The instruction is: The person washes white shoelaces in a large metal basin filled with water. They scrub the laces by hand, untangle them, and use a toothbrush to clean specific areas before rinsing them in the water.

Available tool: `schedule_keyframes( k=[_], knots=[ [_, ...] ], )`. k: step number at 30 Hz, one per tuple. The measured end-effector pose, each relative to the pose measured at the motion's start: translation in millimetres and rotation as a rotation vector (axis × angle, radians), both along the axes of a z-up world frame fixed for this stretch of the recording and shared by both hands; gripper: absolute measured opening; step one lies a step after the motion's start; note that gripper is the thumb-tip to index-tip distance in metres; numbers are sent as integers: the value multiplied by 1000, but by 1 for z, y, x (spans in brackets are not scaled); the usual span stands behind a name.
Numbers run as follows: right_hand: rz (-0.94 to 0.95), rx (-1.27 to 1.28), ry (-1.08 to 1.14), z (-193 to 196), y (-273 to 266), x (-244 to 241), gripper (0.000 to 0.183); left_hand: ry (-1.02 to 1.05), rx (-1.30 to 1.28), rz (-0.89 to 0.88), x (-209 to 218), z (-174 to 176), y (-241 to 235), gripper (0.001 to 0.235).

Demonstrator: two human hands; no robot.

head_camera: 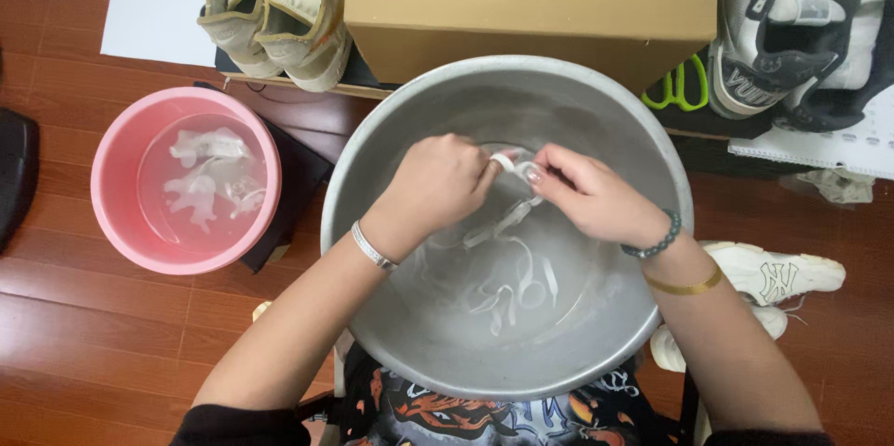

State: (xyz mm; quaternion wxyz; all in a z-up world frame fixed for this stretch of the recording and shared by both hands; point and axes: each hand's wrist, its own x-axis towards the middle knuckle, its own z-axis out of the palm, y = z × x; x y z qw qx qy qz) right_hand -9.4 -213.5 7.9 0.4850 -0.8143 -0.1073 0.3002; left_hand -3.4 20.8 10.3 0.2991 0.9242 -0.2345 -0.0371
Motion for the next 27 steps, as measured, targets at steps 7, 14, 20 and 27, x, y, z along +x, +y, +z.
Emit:
schedule_keyframes(
  k=[7, 14, 20, 27],
  knots=[
    [12, 157, -238, 4, 3, 4, 17, -12, -88, 113, -1, -2, -1, 24],
    [-198, 135, -169, 12, 15, -4, 16, 397, -374, 443, 5, 7, -11, 50],
    [-169, 202, -240, 14, 18, -9, 8, 517, -561, 434, 5, -10, -5, 56],
    [-218, 97, -173, 6, 15, -7, 7, 663, -1048, 175, -2, -31, 3, 50]
  ],
)
